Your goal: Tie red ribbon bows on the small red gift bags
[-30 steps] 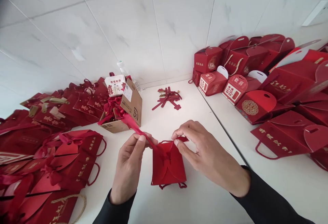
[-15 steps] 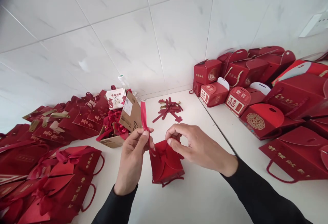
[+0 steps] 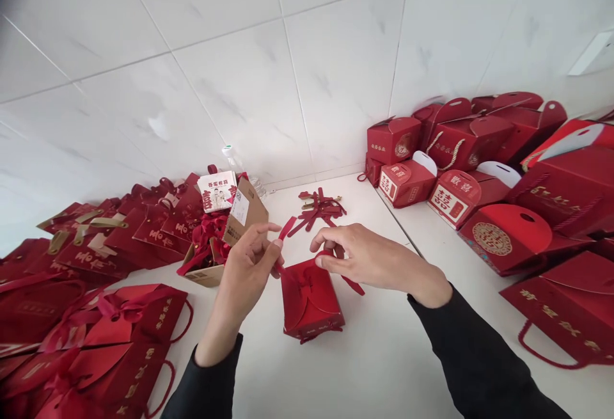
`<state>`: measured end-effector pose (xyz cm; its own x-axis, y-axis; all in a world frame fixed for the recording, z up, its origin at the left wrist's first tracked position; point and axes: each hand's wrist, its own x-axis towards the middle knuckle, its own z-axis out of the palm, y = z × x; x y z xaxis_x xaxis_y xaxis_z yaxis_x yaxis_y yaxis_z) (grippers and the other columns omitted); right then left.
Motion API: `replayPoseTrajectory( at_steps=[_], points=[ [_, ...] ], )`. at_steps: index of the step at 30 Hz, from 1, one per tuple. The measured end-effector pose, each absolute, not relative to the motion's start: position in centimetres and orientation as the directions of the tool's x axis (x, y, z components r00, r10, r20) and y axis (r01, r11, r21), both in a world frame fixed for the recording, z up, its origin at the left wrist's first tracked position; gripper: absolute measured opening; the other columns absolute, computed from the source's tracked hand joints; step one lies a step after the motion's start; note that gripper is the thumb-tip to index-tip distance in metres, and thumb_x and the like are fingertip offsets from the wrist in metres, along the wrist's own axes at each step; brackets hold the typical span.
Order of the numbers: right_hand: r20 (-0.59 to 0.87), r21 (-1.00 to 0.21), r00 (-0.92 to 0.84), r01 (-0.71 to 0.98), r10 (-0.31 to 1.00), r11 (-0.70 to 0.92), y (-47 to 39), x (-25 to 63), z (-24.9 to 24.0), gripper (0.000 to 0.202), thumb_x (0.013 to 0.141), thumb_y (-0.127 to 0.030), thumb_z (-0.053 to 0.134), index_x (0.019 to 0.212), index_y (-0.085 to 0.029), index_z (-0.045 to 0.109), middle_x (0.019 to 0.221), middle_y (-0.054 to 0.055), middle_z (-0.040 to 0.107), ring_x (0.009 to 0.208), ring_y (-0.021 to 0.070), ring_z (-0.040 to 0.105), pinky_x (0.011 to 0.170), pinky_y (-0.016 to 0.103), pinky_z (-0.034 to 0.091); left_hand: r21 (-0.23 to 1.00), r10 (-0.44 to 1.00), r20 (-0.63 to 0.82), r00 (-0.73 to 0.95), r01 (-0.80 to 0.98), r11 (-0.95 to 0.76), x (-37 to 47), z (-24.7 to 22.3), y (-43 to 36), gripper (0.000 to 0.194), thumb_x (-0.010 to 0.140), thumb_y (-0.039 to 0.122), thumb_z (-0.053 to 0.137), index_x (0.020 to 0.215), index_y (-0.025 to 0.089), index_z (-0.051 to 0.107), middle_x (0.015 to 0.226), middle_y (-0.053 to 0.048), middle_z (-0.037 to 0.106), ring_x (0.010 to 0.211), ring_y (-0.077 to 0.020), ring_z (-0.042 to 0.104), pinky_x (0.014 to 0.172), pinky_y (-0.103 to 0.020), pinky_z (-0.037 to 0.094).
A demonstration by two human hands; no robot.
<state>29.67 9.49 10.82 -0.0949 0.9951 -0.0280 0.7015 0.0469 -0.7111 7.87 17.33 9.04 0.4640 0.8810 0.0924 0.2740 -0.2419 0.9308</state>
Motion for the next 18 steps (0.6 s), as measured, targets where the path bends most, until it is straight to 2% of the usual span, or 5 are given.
replayPoseTrajectory(
  at_steps=[3, 6, 10, 13, 18],
  points=[
    [-0.066, -0.691, -0.098, 0.722, 0.993, 0.025, 9.5, 29.7, 10.7, 0.019, 0.098, -0.037, 0.056, 0.097, -0.027, 0.073, 0.083, 0.000, 0.072, 0.063, 0.0173, 0.058, 0.060, 0.030, 0.041, 0.902, 0.811, 0.054, 0.583, 0.320, -0.290, 7.0, 9.4, 17.2, 0.023, 0.096, 0.027, 0.054, 0.106, 0.023, 0.074, 0.083, -0.003, 0.069, 0.078, -0.0173, 0.064, 0.074, -0.029, 0.050],
    [-0.076, -0.686, -0.087, 0.728, 0.993, 0.012, 9.4, 29.9, 10.8, 0.020, 0.098, -0.036, 0.056, 0.090, -0.026, 0.072, 0.087, 0.000, 0.072, 0.066, 0.0170, 0.060, 0.062, 0.030, 0.043, 0.827, 0.735, 0.019, 0.678, 0.403, -0.393, 6.1, 9.9, 17.1, 0.026, 0.091, 0.018, 0.058, 0.110, 0.026, 0.074, 0.102, -0.002, 0.074, 0.095, -0.0191, 0.066, 0.086, -0.031, 0.049],
    [-0.076, -0.688, -0.047, 0.726, 0.996, -0.018, 9.2, 30.1, 10.9, 0.024, 0.099, -0.041, 0.055, 0.087, -0.026, 0.069, 0.087, -0.001, 0.069, 0.062, 0.0152, 0.057, 0.059, 0.030, 0.042, 0.694, 0.757, 0.073, 0.650, 0.512, -0.506, 5.5, 10.9, 17.1, 0.013, 0.092, 0.020, 0.058, 0.087, 0.023, 0.071, 0.082, 0.001, 0.070, 0.076, -0.0155, 0.062, 0.070, -0.028, 0.046],
    [-0.043, -0.685, -0.016, 0.729, 0.999, -0.018, 9.0, 30.1, 10.9, 0.031, 0.101, -0.043, 0.052, 0.081, -0.025, 0.065, 0.079, -0.001, 0.064, 0.062, 0.0156, 0.054, 0.059, 0.030, 0.039, 0.646, 0.790, 0.135, 0.598, 0.552, -0.528, 5.4, 11.3, 17.1, 0.015, 0.092, 0.024, 0.059, 0.079, 0.022, 0.067, 0.071, 0.002, 0.063, 0.067, -0.0141, 0.055, 0.062, -0.027, 0.041],
    [-0.023, -0.673, -0.002, 0.740, 1.000, -0.014, 8.8, 30.0, 11.1, 0.035, 0.103, -0.046, 0.050, 0.080, -0.024, 0.064, 0.077, -0.001, 0.061, 0.065, 0.0165, 0.052, 0.062, 0.031, 0.039, 0.582, 0.826, 0.113, 0.552, 0.637, -0.505, 5.3, 11.3, 16.8, 0.017, 0.091, 0.031, 0.059, 0.078, 0.021, 0.064, 0.095, -0.002, 0.061, 0.069, -0.0137, 0.052, 0.063, -0.029, 0.039]
  ],
)
